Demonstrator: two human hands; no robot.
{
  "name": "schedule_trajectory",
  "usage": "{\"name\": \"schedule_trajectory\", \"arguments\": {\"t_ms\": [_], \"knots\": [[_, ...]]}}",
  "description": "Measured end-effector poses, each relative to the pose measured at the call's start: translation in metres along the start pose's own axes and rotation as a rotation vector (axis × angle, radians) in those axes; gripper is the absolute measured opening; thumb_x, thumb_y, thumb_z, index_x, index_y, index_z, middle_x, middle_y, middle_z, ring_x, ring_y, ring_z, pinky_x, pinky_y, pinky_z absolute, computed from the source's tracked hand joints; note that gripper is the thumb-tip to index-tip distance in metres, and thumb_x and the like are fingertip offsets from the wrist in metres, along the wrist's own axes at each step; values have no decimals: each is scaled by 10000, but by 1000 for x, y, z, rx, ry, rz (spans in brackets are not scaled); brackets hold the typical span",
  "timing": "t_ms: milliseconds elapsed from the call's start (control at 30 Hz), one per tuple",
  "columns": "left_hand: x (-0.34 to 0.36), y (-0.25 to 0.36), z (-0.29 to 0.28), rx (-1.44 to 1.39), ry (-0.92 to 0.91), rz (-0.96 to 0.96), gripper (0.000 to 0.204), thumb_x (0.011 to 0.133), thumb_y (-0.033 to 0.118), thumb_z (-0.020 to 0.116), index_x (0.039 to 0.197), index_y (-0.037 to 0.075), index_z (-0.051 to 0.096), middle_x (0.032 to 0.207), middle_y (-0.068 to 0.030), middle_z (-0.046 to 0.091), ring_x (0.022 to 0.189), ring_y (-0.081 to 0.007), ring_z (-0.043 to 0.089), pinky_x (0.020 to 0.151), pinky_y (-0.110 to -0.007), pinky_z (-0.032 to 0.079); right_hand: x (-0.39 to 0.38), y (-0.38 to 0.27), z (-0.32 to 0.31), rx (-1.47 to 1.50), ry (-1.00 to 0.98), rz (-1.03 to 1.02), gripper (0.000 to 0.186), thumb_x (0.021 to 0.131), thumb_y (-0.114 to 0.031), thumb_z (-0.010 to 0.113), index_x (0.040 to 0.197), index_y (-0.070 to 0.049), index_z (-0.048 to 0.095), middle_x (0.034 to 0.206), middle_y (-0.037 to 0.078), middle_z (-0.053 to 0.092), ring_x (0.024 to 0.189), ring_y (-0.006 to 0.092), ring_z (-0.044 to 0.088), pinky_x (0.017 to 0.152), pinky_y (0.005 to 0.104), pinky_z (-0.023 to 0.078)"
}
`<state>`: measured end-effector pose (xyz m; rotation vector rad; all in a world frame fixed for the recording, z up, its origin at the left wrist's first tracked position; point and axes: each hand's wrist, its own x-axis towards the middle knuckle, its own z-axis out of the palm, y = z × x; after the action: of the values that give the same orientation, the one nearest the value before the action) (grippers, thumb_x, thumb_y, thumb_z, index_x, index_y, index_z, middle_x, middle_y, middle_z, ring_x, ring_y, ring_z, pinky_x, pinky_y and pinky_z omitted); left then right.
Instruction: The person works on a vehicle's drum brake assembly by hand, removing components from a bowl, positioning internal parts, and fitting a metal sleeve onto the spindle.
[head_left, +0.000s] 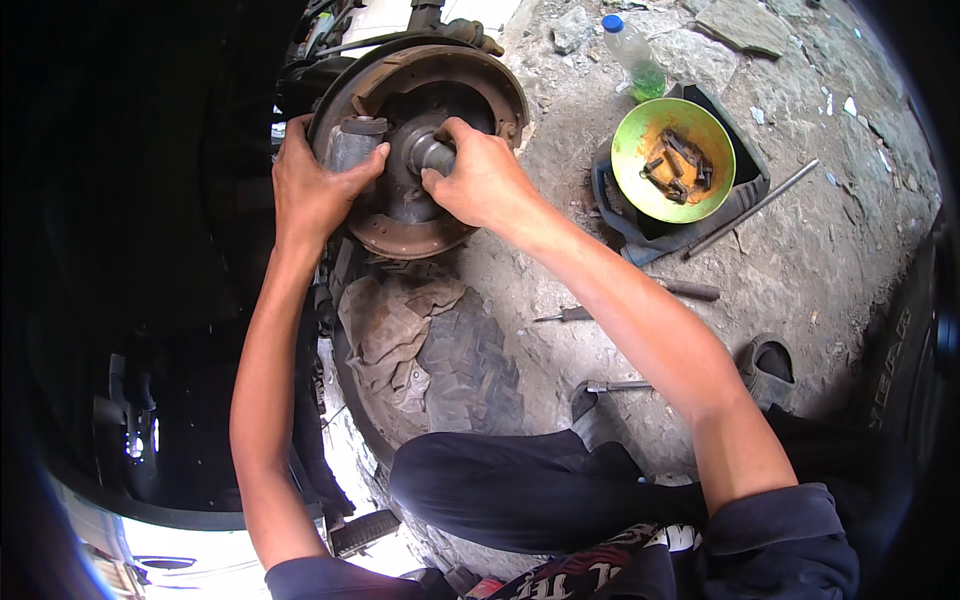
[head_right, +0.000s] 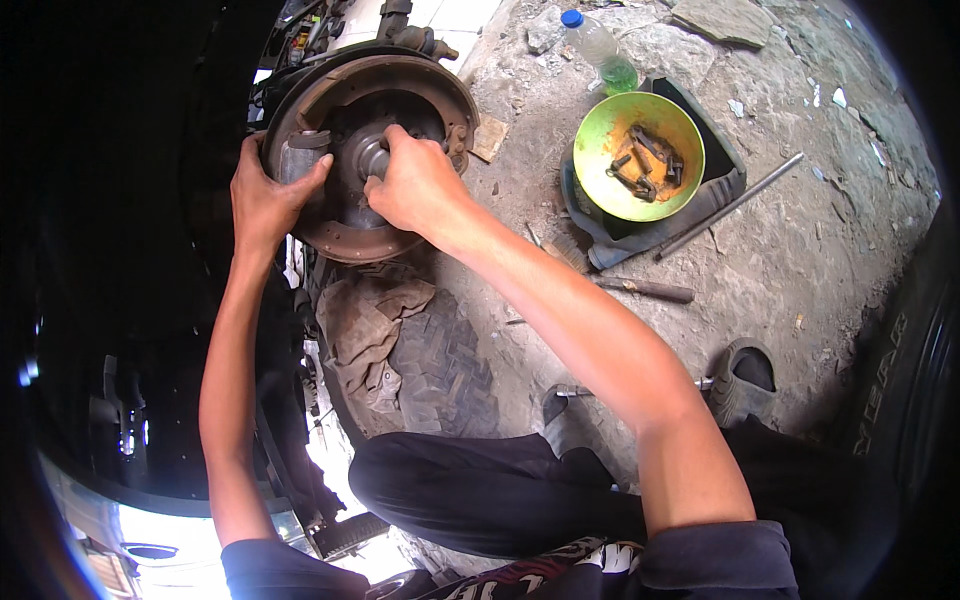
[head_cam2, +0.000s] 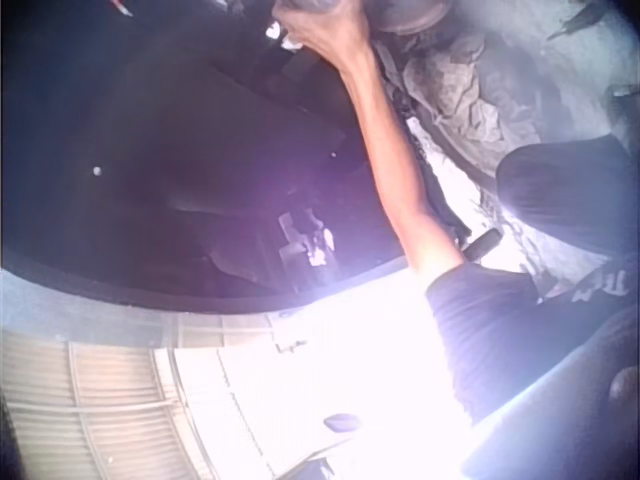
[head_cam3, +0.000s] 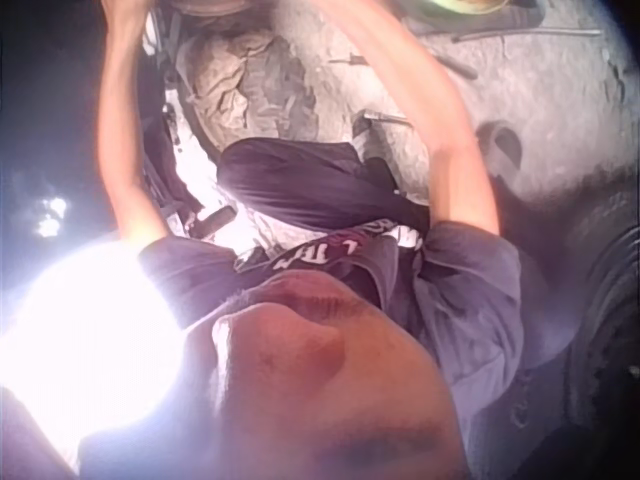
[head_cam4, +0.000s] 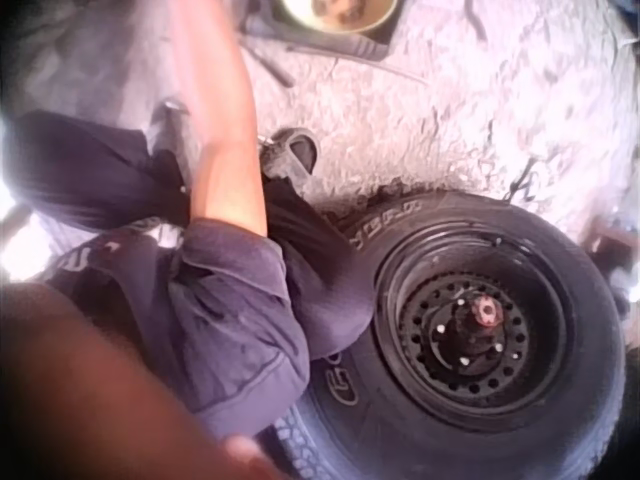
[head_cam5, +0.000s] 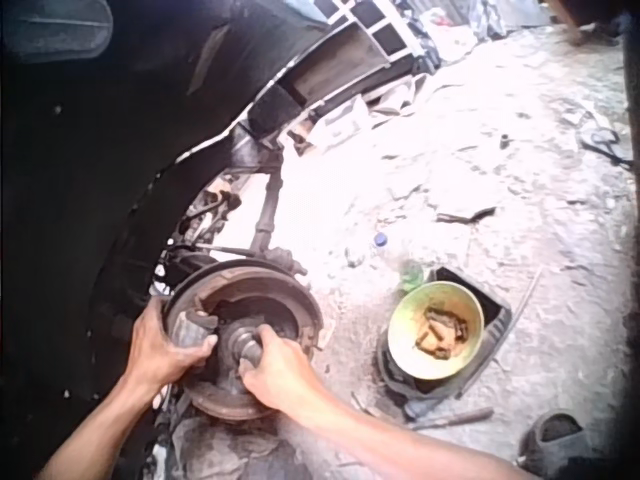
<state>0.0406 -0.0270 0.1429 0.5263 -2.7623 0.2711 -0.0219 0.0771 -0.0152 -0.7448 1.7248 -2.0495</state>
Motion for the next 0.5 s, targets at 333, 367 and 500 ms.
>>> {"name": "schedule_trajectory", "arguments": {"t_ms": [333, 367, 500], "knots": [[-15, -6, 20, -59, 199, 67, 844, 696, 358, 881, 1346, -51, 530, 1253, -269, 613, 1164, -368, 616, 1006, -416, 477, 3, 2, 2, -124, -13, -58, 533, 798, -210, 721, 1248, 44, 586, 971, 293, 697, 985, 428, 680, 878, 466, 548], [-17, -4, 26, -50, 245, 57, 882, 696, 365, 888, 1373, -56, 510, 1282, -273, 588, 1204, -383, 581, 1027, -434, 460, 4, 2, 1, -144, -22, -59, 524, 800, -209, 721, 1241, 41, 591, 969, 292, 697, 985, 428, 680, 878, 467, 548], [-25, -5, 47, -47, 465, 166, 848, 697, 389, 896, 1326, -64, 553, 1254, -262, 609, 1206, -403, 558, 1033, -466, 451, 4, 2, 1, -163, -11, -67, 475, 810, -215, 724, 1204, 28, 620, 1014, 273, 701, 1015, 420, 675, 916, 458, 537]]}}
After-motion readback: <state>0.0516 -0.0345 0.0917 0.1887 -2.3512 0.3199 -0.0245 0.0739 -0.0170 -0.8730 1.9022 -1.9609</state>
